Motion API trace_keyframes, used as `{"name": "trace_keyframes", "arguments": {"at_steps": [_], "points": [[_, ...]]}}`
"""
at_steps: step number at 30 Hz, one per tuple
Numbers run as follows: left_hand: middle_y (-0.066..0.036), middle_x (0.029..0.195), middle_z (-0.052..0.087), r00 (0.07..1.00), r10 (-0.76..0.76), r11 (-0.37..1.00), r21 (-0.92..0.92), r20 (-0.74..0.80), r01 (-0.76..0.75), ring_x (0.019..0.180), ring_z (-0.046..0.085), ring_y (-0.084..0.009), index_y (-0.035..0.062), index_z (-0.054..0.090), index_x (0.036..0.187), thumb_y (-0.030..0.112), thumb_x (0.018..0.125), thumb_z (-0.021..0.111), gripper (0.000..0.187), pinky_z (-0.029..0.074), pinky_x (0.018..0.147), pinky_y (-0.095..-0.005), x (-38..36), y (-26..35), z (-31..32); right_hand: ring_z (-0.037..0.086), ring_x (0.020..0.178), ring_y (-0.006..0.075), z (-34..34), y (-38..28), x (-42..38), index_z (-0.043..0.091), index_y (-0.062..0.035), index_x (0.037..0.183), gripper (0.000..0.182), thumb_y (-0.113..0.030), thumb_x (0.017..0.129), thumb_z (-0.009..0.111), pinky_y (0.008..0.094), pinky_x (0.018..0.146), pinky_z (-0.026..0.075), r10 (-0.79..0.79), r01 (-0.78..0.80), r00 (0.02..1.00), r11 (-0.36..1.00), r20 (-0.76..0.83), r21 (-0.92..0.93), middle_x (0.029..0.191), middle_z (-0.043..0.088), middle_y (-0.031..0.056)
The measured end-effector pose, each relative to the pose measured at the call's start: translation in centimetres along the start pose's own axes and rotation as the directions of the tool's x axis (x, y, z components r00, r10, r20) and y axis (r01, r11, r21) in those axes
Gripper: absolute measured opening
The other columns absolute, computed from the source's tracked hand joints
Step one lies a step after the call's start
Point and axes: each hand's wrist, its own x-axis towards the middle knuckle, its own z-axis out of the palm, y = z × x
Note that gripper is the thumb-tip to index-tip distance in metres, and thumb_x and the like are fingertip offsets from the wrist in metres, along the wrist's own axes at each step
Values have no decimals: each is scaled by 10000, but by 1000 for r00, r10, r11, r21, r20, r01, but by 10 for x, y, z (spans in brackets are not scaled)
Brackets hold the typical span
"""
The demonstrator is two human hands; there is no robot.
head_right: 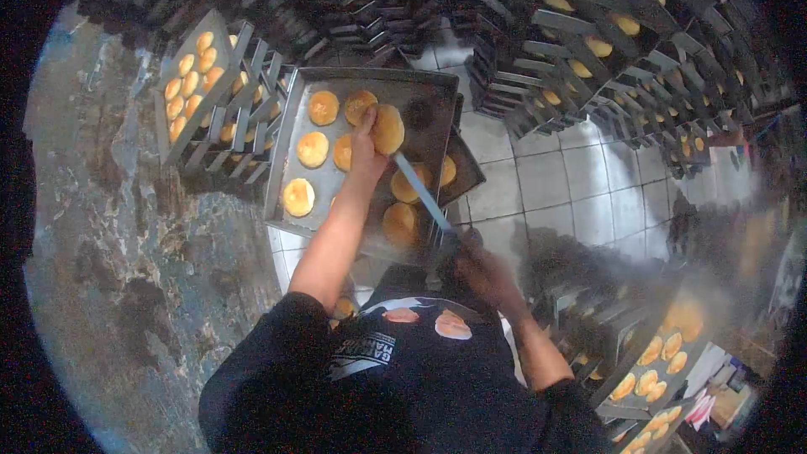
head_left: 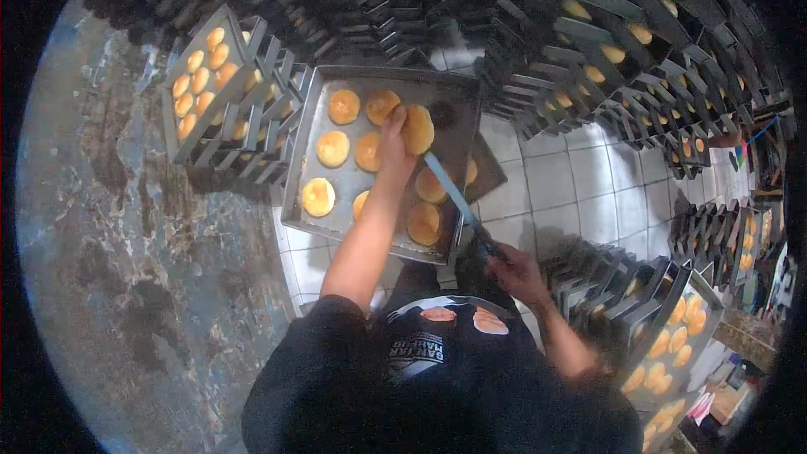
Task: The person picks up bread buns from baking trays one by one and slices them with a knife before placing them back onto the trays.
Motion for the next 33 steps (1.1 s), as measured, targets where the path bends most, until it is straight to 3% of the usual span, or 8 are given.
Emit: {"name": "trace_keyframes", "arguments": {"at_steps": [5, 8, 11, 15, 22, 27, 29, 33], "points": [[-138, 1277, 615, 885, 461, 504, 801, 67, -323, 1193, 581, -288, -7, 530, 1318, 301, 995, 620, 455, 456, 1029, -434, 43, -34, -19, 493, 569, 68, -26, 31, -49, 684, -41, 1041, 173, -188, 983, 611, 256, 525, 384, 104, -112, 982, 993, -157, -46, 682, 588, -26], [-209, 1277, 607, 861, 506, 647, 635, 56, -422, 1226, 553, -352, -45, 530, 1288, 343, 977, 633, 507, 417, 1060, -483, 62, 3, -21, 440, 522, 38, -32, 9, -43, 702, -58, 871, 201, -206, 977, 617, 228, 483, 316, 0, -34, 970, 990, -243, -134, 606, 535, -39], [-276, 1289, 586, 802, 572, 22, 973, 176, -229, 1230, 546, -411, -45, 537, 1284, 391, 931, 676, 578, 415, 1055, -500, 75, 41, -33, 418, 487, 43, -24, 32, -35, 689, -57, 865, 193, -207, 968, 625, 240, 466, 305, 243, -219, 945, 967, -221, 130, 573, 499, -45], [-333, 1305, 566, 936, 352, 16, 1000, 19, -27, 1230, 549, -448, -69, 547, 1271, 424, 817, 787, 712, 456, 1010, -483, 107, 47, -54, 415, 458, 40, -20, 44, -21, 683, -53, 849, 206, -209, 975, 636, 248, 438, 299, -187, 174, 948, 982, -258, -73, 544, 469, -59], [-242, 1158, 688, 965, 120, -191, 959, 233, -208, 1022, 692, -366, -96, 495, 1334, 339, 763, 857, 804, 570, 816, -424, 82, 32, -52, 490, 554, 59, -9, -35, 5, 591, -33, 1152, 198, -181, 1023, 565, 241, 489, 402, 34, 45, 975, 938, -221, 344, 814, 626, 23], [-105, 1157, 667, 980, 193, 583, 798, 45, -151, 1026, 676, -238, -18, 484, 1365, 123, 807, 828, 670, 572, 852, -398, 13, 70, -11, 619, 904, 152, 2, -83, 46, 536, 4, 1310, 395, -256, 1016, 580, 326, 755, 505, -126, 163, 984, 912, -122, 375, 1046, 677, 98], [-124, 1222, 679, 994, 87, 991, 95, 70, -94, 1130, 658, -243, 64, 594, 1275, 197, 846, 811, 498, 557, 927, -398, 19, 70, -42, 616, 947, 156, 18, -85, 67, 529, 19, 1333, 413, -247, 1020, 571, 330, 804, 506, -185, 236, 962, 933, -199, 273, 1045, 672, 104], [-30, 1089, 695, 999, 36, 984, -173, 9, -34, 979, 678, -204, 132, 627, 1217, 415, 843, 802, 501, 555, 894, -408, -39, 109, -51, 668, 874, 222, 45, -119, 85, 526, 27, 1380, 462, -244, 1009, 572, 344, 804, 525, -259, 276, 960, 942, -110, 192, 995, 689, 166]]}}
